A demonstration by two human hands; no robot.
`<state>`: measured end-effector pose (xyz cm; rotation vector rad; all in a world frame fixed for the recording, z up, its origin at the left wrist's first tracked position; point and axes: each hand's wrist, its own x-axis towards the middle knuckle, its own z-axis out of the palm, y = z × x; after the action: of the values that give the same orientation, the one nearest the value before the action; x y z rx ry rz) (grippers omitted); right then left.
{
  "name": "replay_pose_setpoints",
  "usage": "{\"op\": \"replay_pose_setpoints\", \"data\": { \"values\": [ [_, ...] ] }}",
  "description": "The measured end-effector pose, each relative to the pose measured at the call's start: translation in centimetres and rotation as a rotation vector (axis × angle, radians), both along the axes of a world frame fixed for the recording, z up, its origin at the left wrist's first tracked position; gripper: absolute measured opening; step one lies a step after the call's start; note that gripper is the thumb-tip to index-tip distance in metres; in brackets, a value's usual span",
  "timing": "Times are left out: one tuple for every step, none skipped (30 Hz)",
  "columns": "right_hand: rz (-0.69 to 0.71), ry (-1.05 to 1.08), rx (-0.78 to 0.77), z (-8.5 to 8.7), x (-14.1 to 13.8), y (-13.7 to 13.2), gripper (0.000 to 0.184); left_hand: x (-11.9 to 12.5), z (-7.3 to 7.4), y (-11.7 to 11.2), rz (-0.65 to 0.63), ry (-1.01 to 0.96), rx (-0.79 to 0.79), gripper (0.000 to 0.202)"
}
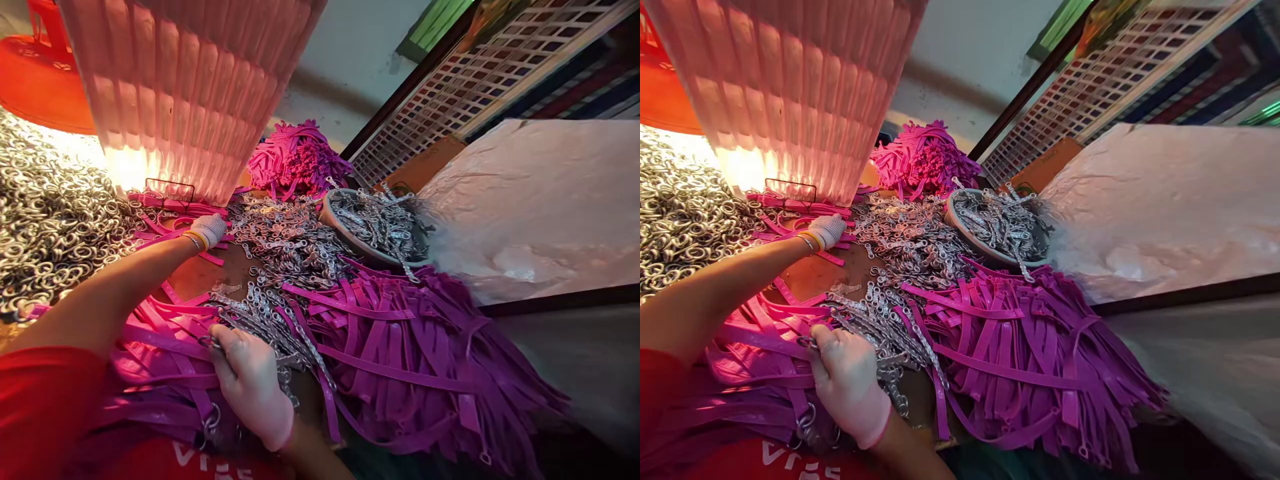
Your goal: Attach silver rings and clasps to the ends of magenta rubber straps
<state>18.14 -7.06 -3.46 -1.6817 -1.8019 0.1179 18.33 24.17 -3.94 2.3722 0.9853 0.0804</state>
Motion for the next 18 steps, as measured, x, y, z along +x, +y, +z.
{"op": "replay_pose_setpoints", "data": {
  "values": [
    [0.010,0.056,-0.008,0.0,0.1,0.1,0.023,-0.2,0.1,0.2,0.024,0.023,0.010,0.035],
    [0.017,0.113,-0.020,0.1,0.3,0.1,0.024,-0.6,0.4,0.3,0.043,0.041,0.017,0.032],
    [0.015,0.169,-0.037,0.2,0.4,0.2,0.026,-1.2,0.8,0.2,0.056,0.047,0.019,0.029],
    [0.005,0.220,-0.058,0.4,0.6,0.2,0.027,-1.9,1.4,0.0,0.060,0.041,0.013,0.025],
    [-0.010,0.267,-0.082,0.7,0.8,0.3,0.029,-2.7,2.0,-0.4,0.060,0.025,0.000,0.021],
    [-0.025,0.311,-0.100,1.0,0.9,0.4,0.029,-3.7,2.7,-1.0,0.057,0.005,-0.018,0.019],
    [-0.038,0.351,-0.107,1.3,1.1,0.6,0.029,-4.8,3.5,-1.8,0.051,-0.012,-0.036,0.020],
    [-0.047,0.386,-0.102,1.7,1.3,0.8,0.028,-6.0,4.2,-2.9,0.042,-0.036,-0.074,0.022],
    [-0.053,0.413,-0.088,2.0,1.5,1.1,0.027,-7.3,4.9,-4.1,0.034,-0.079,-0.138,0.023],
    [-0.053,0.430,-0.069,2.3,1.6,1.4,0.025,-8.7,5.6,-5.5,0.026,-0.130,-0.223,0.021],
    [-0.049,0.438,-0.052,2.5,1.7,1.8,0.024,-10.0,6.2,-7.0,0.027,-0.219,-0.359,0.016],
    [-0.039,0.434,-0.040,2.8,1.6,2.1,0.023,-11.3,6.8,-8.5,0.036,-0.308,-0.491,0.011],
    [-0.025,0.419,-0.036,2.9,1.5,2.4,0.023,-12.6,7.2,-10.1,0.050,-0.372,-0.599,0.009],
    [-0.011,0.390,-0.033,3.1,1.2,2.6,0.024,-13.8,7.4,-11.6,0.074,-0.417,-0.672,0.010],
    [0.002,0.343,-0.026,3.3,0.8,2.7,0.025,-14.9,7.6,-13.1,0.101,-0.433,-0.710,0.013],
    [0.008,0.279,-0.020,3.4,0.4,2.7,0.026,-15.9,7.5,-14.5,0.132,-0.438,-0.725,0.015],
    [0.011,0.201,-0.020,3.6,-0.1,2.7,0.027,-16.8,7.4,-15.7,0.163,-0.444,-0.730,0.017],
    [0.011,0.114,-0.026,3.8,-0.6,2.5,0.027,-17.6,7.2,-16.8,0.185,-0.454,-0.734,0.018]
  ]
}}
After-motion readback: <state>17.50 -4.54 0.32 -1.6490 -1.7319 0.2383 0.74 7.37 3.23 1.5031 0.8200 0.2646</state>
